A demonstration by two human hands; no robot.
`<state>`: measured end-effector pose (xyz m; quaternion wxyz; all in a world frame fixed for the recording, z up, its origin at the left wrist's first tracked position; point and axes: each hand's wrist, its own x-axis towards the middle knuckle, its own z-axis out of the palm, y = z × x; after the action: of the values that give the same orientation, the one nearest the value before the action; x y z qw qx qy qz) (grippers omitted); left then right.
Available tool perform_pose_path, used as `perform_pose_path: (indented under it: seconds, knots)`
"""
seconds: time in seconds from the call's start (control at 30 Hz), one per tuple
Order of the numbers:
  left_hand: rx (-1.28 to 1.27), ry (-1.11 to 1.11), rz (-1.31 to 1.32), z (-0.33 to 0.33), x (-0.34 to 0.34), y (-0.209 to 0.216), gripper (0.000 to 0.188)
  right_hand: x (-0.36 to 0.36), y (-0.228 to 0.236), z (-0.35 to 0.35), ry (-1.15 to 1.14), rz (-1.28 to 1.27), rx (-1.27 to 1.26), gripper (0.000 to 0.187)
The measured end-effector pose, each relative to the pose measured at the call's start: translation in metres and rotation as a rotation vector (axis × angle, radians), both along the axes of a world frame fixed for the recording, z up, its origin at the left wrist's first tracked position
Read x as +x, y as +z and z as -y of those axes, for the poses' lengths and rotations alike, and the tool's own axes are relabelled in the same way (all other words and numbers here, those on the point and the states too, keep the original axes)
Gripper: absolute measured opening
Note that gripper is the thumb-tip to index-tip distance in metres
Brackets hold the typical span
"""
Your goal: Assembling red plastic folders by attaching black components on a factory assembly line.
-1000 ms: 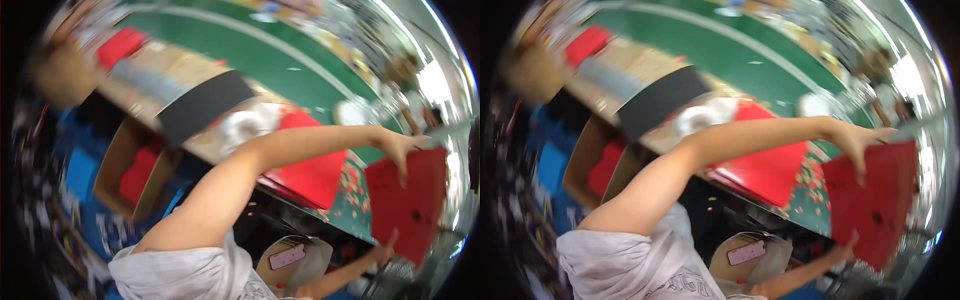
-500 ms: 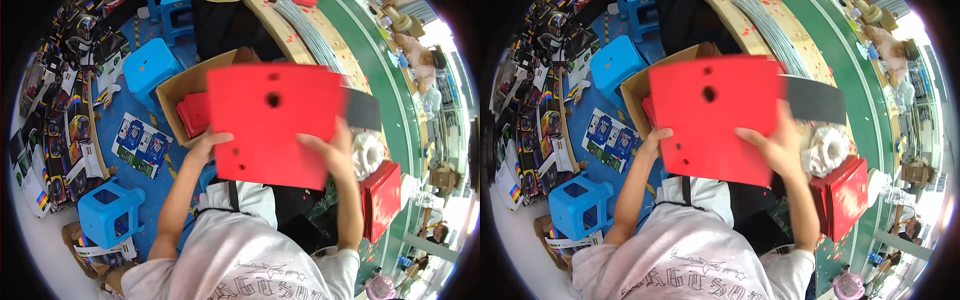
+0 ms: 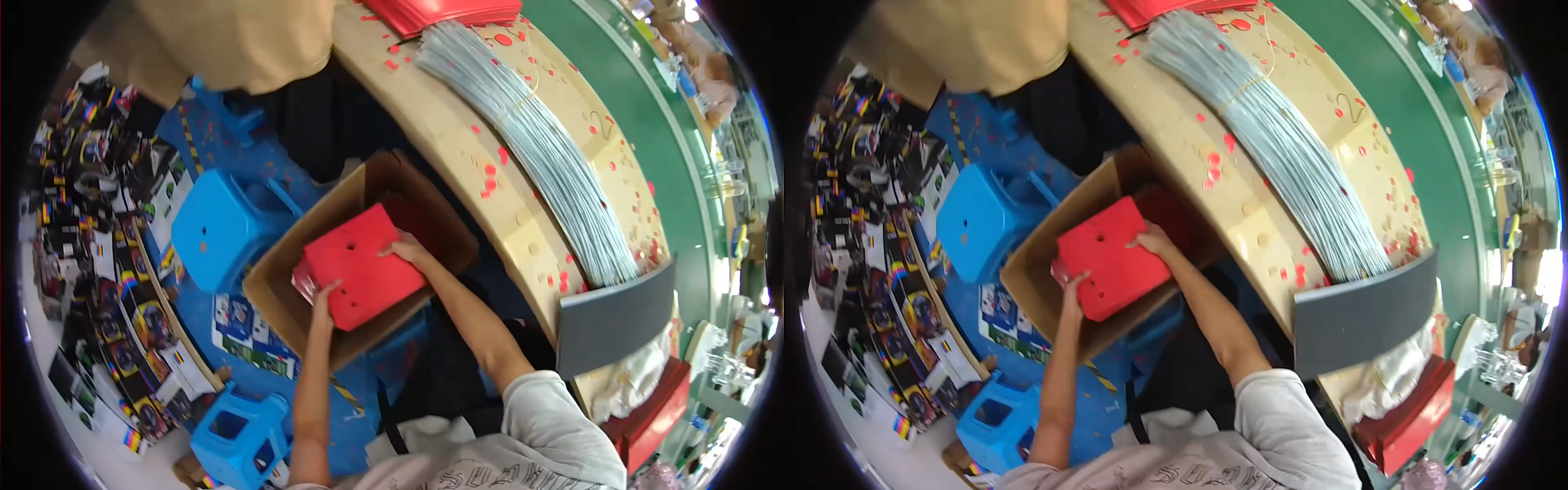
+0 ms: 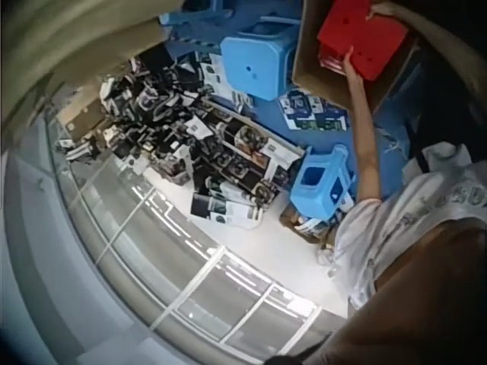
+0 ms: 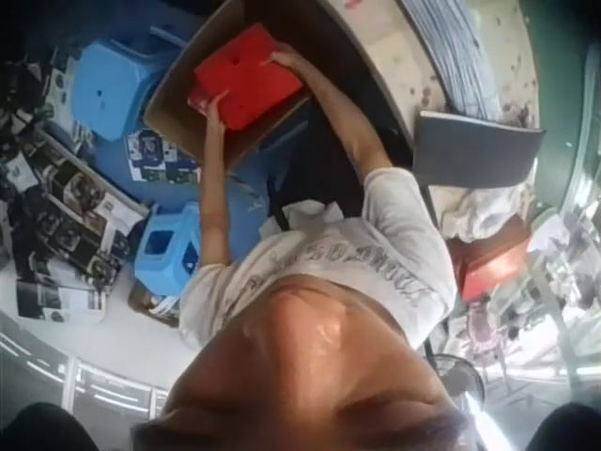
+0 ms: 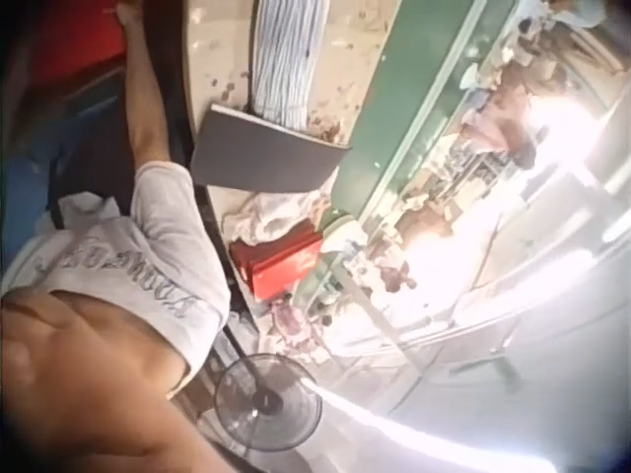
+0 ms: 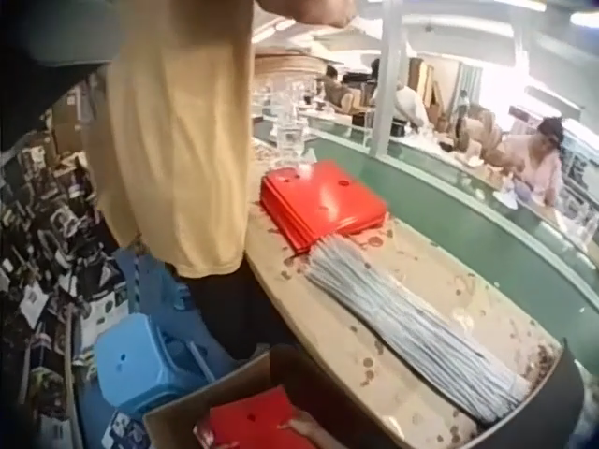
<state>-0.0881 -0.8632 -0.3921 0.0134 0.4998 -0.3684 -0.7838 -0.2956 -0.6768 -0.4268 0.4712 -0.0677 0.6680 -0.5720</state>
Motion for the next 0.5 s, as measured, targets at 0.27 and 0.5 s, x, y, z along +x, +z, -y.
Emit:
perform_pose_path:
  seconds: [0.27,0.5]
  knots:
    - [-0.247,-0.152,-0.035,0.022,-0.029,-0.141,0.068,0.100,0.037,0.026,-0.135,-0.623,0.414,0.054]
    - [0.153,-0.240,-0.114,-0.016,-0.099,-0.166,0.061,0.194,0.198,-0.116,-0.035,-0.835,0.337,0.035]
